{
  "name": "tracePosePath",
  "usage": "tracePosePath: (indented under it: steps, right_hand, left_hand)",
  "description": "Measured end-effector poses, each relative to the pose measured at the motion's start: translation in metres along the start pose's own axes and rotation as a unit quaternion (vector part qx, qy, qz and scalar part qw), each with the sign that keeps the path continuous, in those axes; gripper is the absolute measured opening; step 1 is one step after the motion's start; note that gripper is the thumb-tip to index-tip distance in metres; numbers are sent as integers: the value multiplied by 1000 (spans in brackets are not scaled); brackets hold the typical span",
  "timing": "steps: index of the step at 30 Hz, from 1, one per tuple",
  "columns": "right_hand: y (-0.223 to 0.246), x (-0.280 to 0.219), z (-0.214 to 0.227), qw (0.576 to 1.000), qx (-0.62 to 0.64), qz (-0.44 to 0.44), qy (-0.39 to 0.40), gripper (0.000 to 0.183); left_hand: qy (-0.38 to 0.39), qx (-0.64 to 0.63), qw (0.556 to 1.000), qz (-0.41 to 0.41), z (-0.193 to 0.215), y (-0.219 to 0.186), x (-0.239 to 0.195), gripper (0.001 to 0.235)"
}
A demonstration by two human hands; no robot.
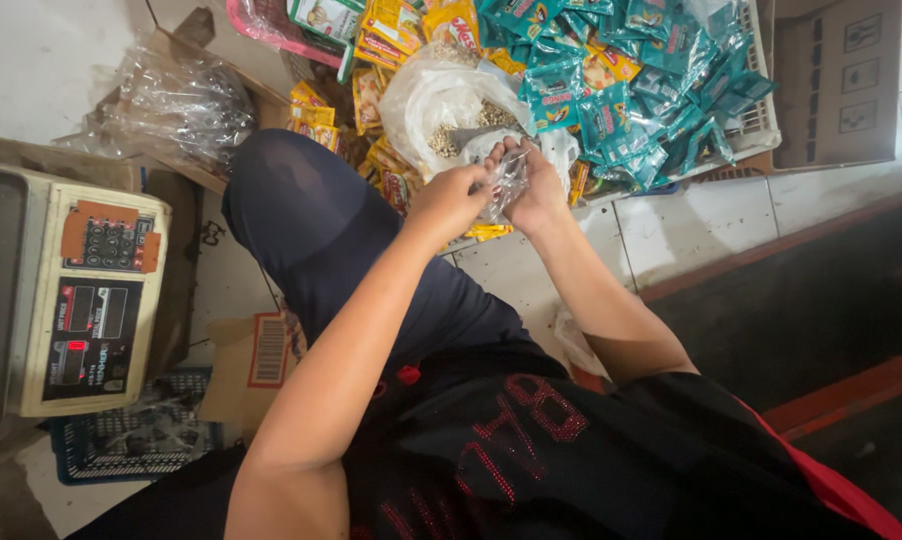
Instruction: The person weighs small plastic packets on a digital scale and then places them into larger clear plastic bags, handling multiple packets and bags.
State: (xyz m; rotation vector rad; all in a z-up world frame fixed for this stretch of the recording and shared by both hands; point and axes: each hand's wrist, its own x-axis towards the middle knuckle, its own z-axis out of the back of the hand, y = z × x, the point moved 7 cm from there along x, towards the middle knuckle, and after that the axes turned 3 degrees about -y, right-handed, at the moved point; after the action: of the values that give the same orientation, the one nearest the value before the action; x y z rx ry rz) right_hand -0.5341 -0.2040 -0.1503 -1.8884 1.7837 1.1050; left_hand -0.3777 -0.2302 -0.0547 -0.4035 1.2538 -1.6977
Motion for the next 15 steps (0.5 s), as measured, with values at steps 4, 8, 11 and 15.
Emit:
tracePosePath:
  steps: [4,8,11,15]
  right_hand:
    - [13,6,-7,998,-26,-9,48,21]
    - [38,2,-14,998,-53,26,4,24]
    - [55,-5,-26,979,-175,97,42,26]
    - [69,-4,-22,815,-497,296,36,24]
  left_hand:
    - [-17,-28,999,-31,-4,19,5,24]
    - [-68,-223,960,-156,-7,32,16,22]
    - [-41,-307,947,-81,-16,49,16,17]
    - [-62,-341,931,-112,-12,50,10,15]
